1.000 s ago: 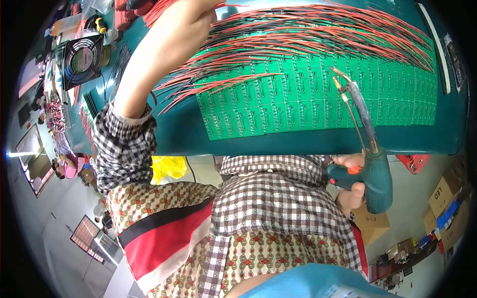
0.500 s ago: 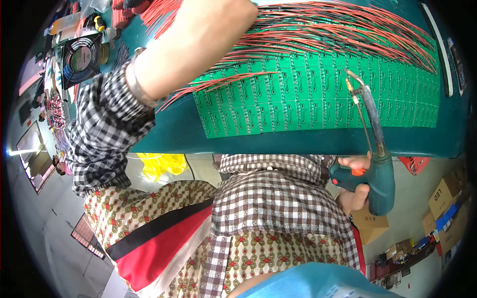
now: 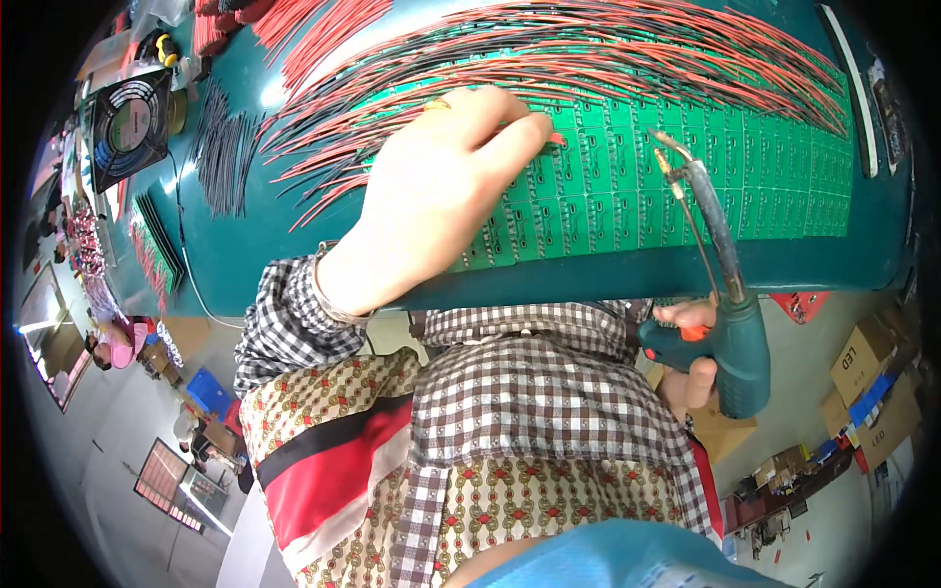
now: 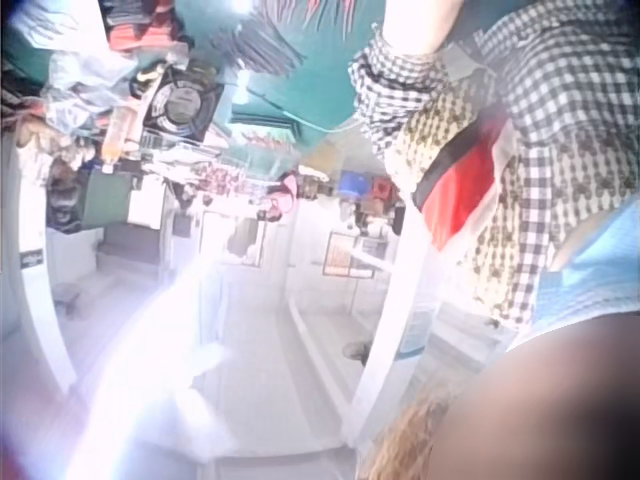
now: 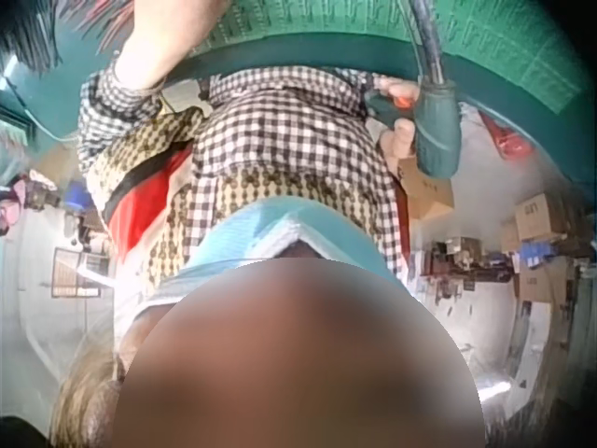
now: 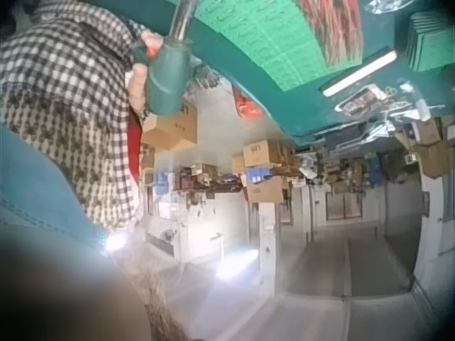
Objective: Soldering pre-cut red and black wires onto a grid of small green circuit boards at a factory workbench.
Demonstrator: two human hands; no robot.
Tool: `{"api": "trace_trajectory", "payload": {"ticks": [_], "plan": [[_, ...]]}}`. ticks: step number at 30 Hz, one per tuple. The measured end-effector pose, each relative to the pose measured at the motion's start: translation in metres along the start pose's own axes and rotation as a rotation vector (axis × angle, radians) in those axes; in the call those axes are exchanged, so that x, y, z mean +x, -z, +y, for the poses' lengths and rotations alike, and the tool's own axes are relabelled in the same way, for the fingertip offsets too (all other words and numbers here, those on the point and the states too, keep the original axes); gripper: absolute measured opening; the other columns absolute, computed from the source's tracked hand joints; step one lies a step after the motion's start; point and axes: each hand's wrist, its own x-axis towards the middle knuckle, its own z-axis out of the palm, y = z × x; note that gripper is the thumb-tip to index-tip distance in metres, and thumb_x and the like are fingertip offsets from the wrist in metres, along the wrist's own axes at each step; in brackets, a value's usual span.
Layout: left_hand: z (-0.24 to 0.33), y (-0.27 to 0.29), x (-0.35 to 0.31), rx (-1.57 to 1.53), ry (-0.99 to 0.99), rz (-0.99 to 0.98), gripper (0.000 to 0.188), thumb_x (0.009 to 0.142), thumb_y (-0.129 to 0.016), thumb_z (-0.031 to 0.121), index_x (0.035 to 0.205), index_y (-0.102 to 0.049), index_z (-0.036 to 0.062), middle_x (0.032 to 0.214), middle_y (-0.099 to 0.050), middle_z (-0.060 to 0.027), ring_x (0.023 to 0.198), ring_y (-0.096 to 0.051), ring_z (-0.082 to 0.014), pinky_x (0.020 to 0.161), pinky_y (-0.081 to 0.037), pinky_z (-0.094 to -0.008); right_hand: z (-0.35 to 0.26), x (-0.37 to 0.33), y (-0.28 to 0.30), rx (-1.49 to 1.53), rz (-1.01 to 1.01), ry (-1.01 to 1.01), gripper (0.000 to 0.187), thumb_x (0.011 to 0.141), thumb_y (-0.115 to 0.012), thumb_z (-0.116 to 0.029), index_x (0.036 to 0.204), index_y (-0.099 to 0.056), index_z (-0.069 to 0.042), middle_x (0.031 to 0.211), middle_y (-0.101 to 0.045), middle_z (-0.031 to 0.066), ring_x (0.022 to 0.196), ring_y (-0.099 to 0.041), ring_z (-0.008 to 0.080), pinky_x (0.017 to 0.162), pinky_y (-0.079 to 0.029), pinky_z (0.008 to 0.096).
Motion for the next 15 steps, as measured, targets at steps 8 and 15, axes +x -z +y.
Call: {"api": "trace_trajectory", "payload": {"ticks": [8, 15], "plan": [[0.01, 0.007, -0.009, -0.237, 0.105, -0.072, 0.026, 0.085, -0.071, -0.007, 0.109, -0.072, 0.0031, 0.097, -0.072, -0.0092, 0.085, -0.069, -0.0256, 0.074, -0.056, -0.0349, -0.011, -0.003, 0.002, -0.009, 0.013, -0.058, 0.074, 0.099, -0.059, -0.054, 0.132, -0.048, 0.012, 0.114, -0.064, 0.0194, 0.103, -0.066, 0.0302, 0.09, -0.059, 0.0409], [-0.006, -0.01, -0.015, -0.078, 0.001, 0.151, 0.035, 0.074, -0.069, 0.003, 0.109, -0.072, 0.0066, 0.099, -0.07, -0.0037, 0.086, -0.067, -0.0225, 0.074, -0.056, -0.0334, -0.013, -0.002, 0.002, -0.022, 0.04, -0.049, 0.073, 0.099, -0.06, -0.053, 0.13, -0.05, 0.012, 0.115, -0.065, 0.0211, 0.104, -0.068, 0.0317, 0.091, -0.059, 0.0418]]}}
